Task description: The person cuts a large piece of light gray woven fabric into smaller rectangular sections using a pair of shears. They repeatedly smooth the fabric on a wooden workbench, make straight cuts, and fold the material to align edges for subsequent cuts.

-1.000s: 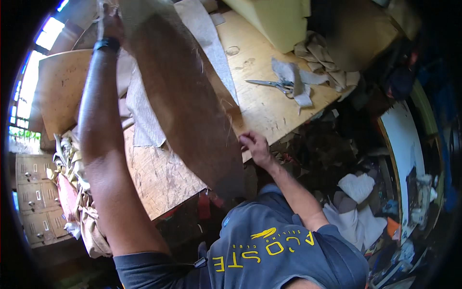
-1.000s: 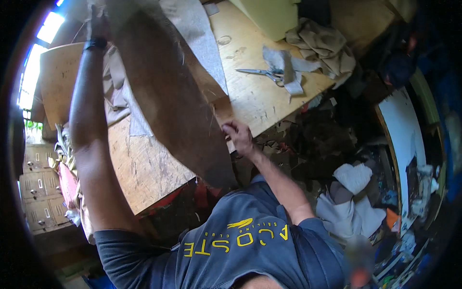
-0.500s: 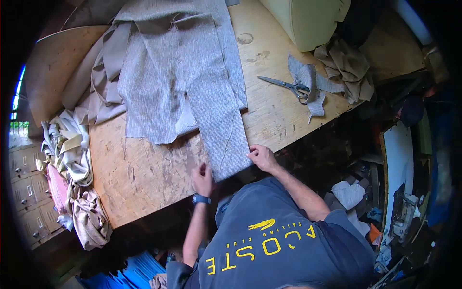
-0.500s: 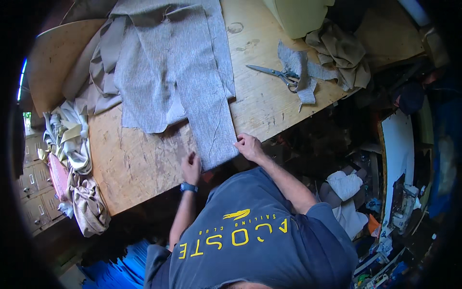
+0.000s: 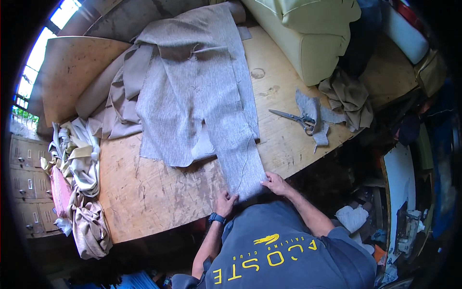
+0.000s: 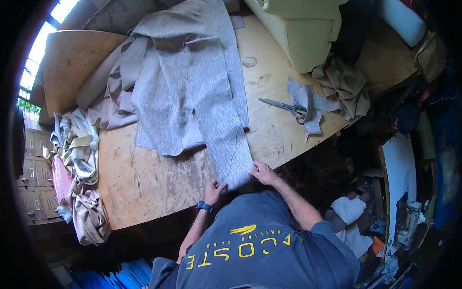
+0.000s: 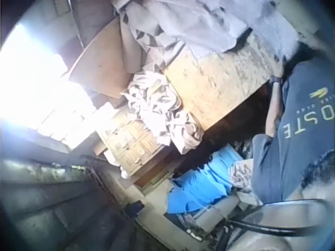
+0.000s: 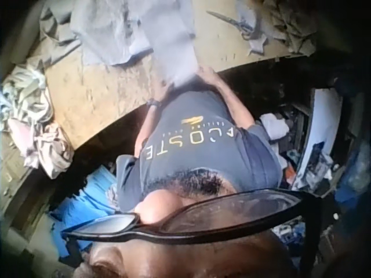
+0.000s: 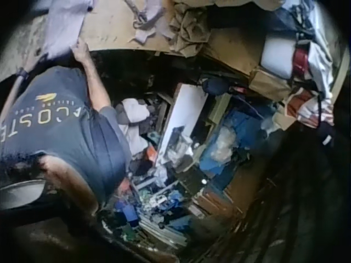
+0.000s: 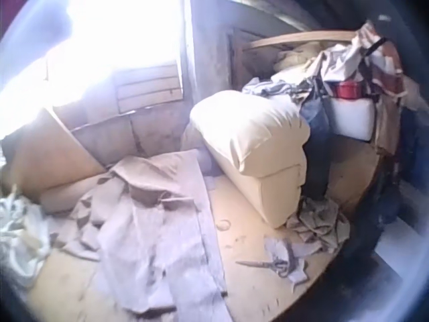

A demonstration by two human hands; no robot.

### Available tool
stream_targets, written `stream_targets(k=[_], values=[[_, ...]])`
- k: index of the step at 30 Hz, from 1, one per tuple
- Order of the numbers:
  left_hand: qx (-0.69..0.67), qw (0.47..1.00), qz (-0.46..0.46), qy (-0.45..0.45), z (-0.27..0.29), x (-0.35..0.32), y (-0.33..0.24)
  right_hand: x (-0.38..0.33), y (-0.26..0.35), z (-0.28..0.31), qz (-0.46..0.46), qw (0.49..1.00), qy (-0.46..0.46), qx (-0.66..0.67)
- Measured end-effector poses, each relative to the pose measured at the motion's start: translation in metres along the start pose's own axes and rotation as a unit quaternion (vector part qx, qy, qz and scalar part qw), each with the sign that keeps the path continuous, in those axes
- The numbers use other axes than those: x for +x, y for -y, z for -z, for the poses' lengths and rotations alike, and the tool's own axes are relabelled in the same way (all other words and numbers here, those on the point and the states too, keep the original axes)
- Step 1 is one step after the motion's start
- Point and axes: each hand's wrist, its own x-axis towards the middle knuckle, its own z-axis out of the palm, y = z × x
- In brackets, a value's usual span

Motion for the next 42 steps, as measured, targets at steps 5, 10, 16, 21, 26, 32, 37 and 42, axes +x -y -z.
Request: stream_targets(k=[5,10,16,21,26,32,37,42], values=[[-0.036,0.996,0.078,0.027,0.0,-0.008,0.015,-0.012,-0.018,0.0,-0.012,0.997,0.036,0.062],[-0.066,0.993,0.092,0.013,-0.009,-0.02,0.0,-0.029,-0.023,0.002,0.03,0.998,0.055,0.008],[-0.053,0.994,0.09,-0.014,-0.015,-0.021,0.015,-0.001,0.005,0.08,0.005,0.96,-0.191,-0.205],[-0.064,0.993,0.1,-0.004,-0.018,-0.024,-0.007,0.075,-0.032,0.2,0.094,0.811,-0.337,-0.468],[-0.071,0.993,0.084,-0.036,-0.02,-0.04,0.023,0.084,-0.038,0.22,0.104,0.836,-0.265,-0.469],[-0.003,0.998,0.047,0.028,-0.034,-0.054,0.024,0.085,0.014,0.216,0.018,0.791,-0.205,-0.576],[0.163,0.96,0.124,0.192,-0.052,-0.078,0.106,0.026,0.037,0.175,0.031,0.804,-0.212,-0.554],[0.219,0.96,0.059,0.164,-0.056,-0.1,0.139,-0.068,-0.008,0.122,-0.074,0.912,-0.214,-0.341]])
